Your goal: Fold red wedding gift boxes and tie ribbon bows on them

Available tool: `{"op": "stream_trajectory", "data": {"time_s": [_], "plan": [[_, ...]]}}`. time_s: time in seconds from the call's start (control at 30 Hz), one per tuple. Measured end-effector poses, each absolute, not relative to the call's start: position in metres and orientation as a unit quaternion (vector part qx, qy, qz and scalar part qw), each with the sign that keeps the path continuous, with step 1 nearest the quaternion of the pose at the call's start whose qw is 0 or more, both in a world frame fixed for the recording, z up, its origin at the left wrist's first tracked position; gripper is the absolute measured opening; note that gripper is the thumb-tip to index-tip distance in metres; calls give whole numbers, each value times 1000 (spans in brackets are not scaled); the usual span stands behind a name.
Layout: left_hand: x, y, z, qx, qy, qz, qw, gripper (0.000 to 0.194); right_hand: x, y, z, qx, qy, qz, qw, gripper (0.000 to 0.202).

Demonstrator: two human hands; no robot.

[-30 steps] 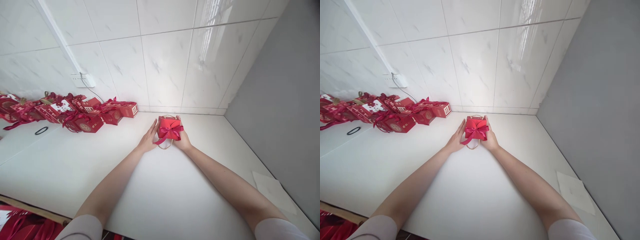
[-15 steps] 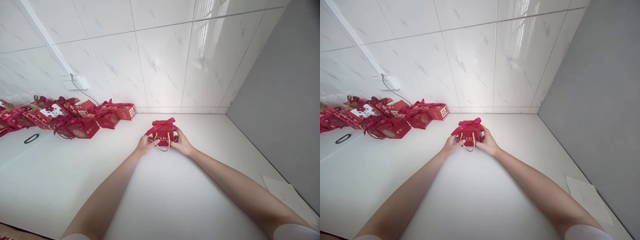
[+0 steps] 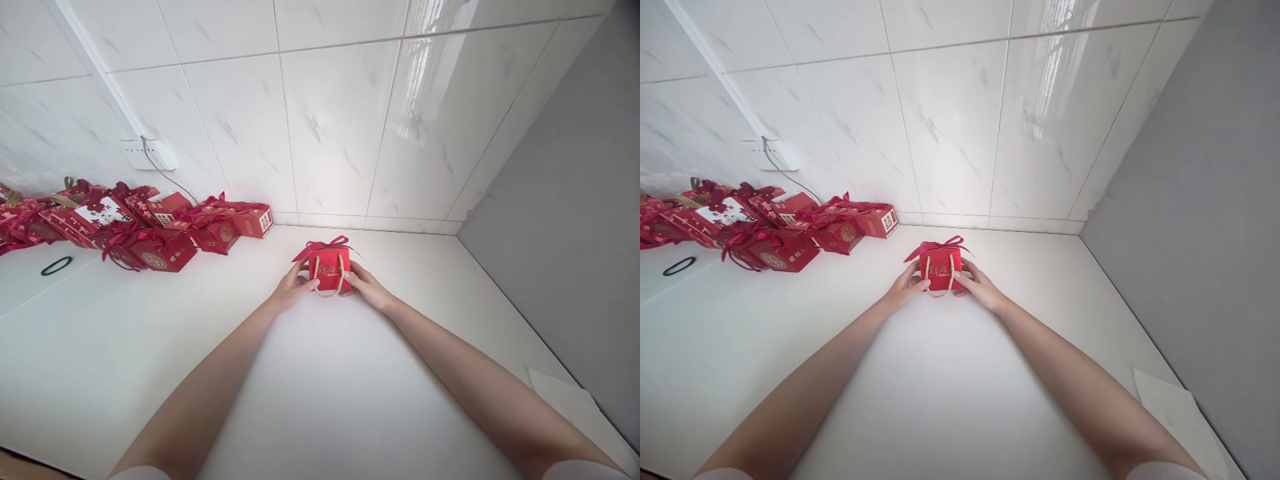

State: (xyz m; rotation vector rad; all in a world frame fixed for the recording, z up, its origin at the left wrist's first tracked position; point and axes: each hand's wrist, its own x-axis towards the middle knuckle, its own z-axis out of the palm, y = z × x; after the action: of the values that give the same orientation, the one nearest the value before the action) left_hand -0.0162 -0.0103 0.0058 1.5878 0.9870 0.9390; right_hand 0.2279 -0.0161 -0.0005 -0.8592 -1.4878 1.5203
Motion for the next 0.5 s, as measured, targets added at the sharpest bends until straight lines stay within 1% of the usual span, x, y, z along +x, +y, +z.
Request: {"op": "stream_trajectory", "data": {"time_s": [0.1,0.17,0.33,0.43,0.5], "plan": [[-15,-9,7,653,419,385,500,79,231,-14,-1,-316,-596,617,404,55],[-14,-9,7,642,418,394,507,78,233,-12,-3,-315,-592,621,406,55],[-16,-7,8,535,405,446,593,59,230,-11,-7,-344,-601,603,396,60],[-14,-9,8,485,411,459,621,47,225,-19,-4,-354,-644,538,412,60],[-10,-12,7,457,405,468,638,45,223,-25,-1,-348,-658,513,428,58]]}}
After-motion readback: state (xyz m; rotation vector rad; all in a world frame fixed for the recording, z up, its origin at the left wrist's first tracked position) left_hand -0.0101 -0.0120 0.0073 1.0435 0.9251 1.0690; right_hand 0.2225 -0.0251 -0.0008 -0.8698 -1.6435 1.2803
